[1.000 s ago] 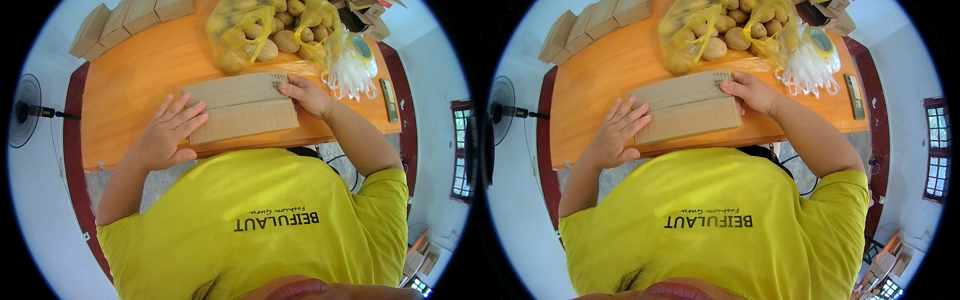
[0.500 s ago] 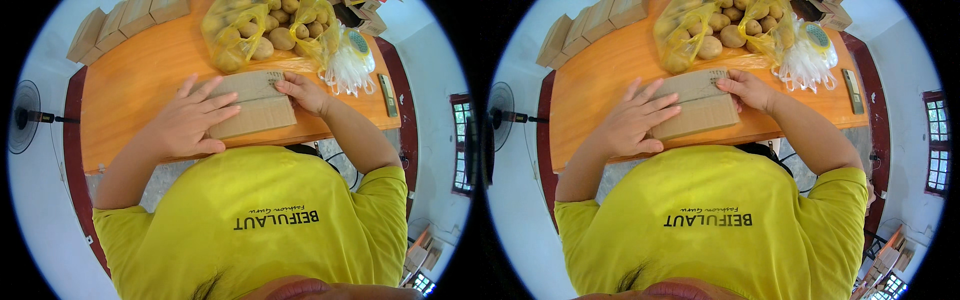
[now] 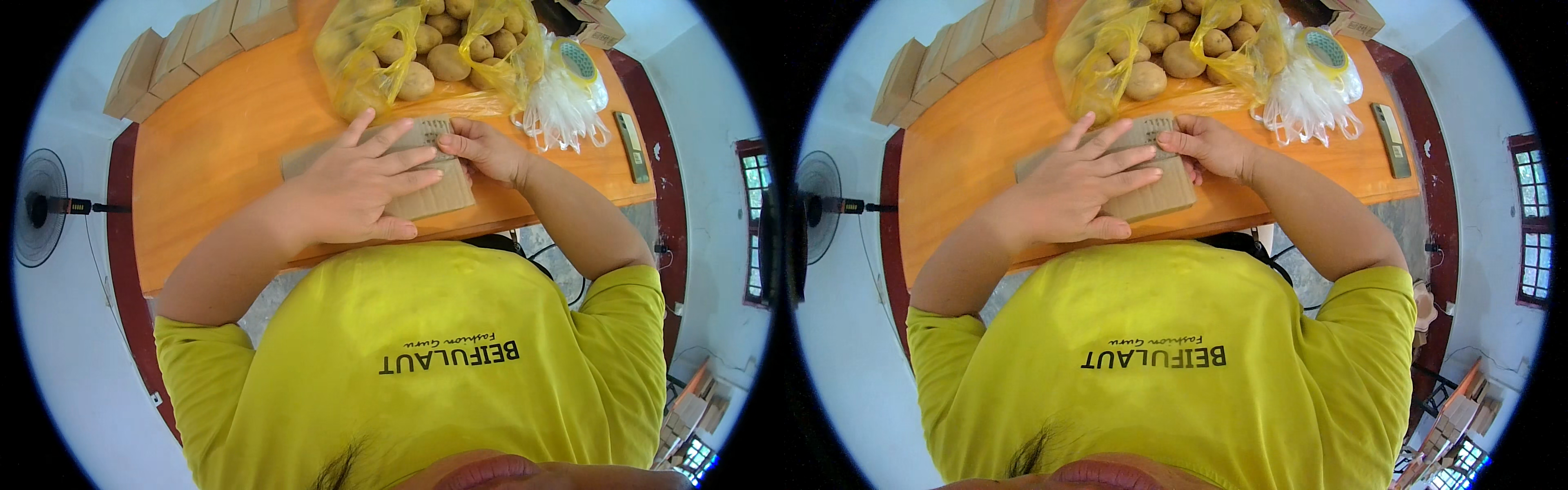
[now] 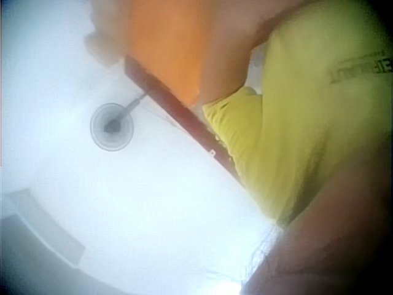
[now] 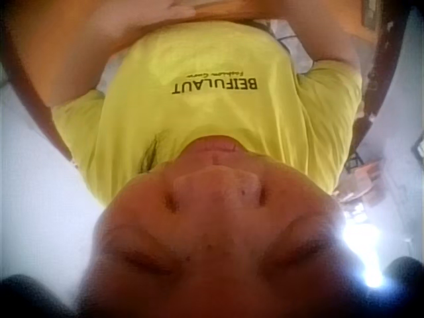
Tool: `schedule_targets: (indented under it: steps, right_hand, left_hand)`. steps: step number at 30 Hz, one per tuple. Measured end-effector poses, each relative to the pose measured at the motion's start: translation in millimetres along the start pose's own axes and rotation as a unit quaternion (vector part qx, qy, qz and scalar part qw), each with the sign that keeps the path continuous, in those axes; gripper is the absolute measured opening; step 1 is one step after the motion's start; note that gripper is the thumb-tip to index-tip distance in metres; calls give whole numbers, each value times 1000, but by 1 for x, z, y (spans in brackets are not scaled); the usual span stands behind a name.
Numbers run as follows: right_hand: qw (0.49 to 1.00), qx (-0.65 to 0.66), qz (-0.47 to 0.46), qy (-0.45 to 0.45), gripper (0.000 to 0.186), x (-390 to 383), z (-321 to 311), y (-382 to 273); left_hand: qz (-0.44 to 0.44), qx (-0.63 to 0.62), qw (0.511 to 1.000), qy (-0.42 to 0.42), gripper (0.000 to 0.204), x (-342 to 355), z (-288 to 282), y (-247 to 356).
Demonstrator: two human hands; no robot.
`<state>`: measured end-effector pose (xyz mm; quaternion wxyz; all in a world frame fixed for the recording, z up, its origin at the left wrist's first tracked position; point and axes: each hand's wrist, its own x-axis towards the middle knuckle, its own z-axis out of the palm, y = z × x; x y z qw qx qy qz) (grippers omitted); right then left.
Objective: The person places individually wrapped potatoes into a cardboard box, closes the flaps, and seals the box with clear packing tape. The person then turns the box and presses the tape to ensure it is secure.
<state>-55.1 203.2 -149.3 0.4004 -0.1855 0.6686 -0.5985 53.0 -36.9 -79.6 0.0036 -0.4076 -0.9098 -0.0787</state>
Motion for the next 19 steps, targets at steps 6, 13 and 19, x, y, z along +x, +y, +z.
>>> schedule_targets:
  steps: [6, 13, 19]
  right_hand:
    - [997, 70, 26, -14, 35, 4, -2, -1]
    - [994, 95, 51, -5, 30, -2, 1, -12]
    - [994, 97, 55, -3, 36, -4, -2, -4]
  left_hand:
    - [4, -13, 999, 37, 63, 18, 4, 7]
    - [9, -38, 999, 32, 63, 33, 6, 13]
    - [-11, -47, 999, 21, 64, 30, 12, 18]
